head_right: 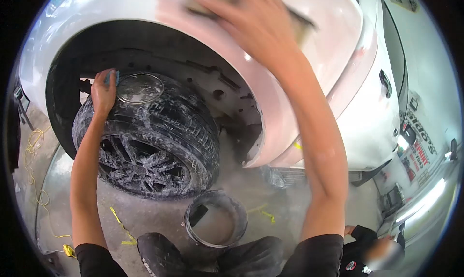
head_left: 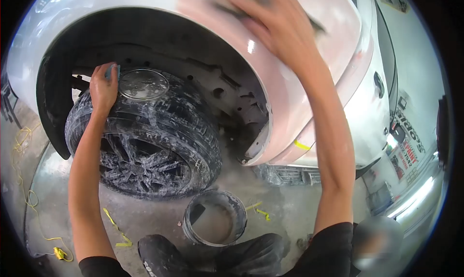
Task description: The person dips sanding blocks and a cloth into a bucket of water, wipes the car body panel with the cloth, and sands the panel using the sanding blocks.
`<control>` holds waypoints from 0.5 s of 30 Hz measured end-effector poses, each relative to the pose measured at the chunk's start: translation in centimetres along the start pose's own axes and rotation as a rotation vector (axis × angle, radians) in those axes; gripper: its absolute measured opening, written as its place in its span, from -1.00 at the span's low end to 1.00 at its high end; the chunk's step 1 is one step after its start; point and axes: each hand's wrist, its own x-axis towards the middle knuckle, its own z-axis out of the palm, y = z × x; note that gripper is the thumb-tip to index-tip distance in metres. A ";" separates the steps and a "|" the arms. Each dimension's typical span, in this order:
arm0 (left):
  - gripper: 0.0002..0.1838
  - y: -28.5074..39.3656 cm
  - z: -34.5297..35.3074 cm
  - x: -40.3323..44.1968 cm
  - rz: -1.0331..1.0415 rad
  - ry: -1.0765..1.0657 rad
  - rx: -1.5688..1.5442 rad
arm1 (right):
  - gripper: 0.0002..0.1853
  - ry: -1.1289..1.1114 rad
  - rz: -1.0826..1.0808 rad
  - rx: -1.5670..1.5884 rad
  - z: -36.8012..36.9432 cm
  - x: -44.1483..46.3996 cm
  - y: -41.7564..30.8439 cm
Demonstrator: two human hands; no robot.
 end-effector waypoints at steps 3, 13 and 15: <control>-0.69 0.2 -0.2 -0.1 -0.028 -0.043 0.007 | -0.47 0.037 -0.038 -0.110 0.7 5.5 -0.4; -0.67 0.1 -0.2 0.0 -0.022 -0.004 -0.011 | -0.31 0.015 0.053 -0.090 -0.1 -9.0 1.2; -0.67 0.1 -0.1 0.1 -0.026 -0.020 0.000 | -0.49 0.084 -0.092 -0.092 -0.1 -0.7 -1.1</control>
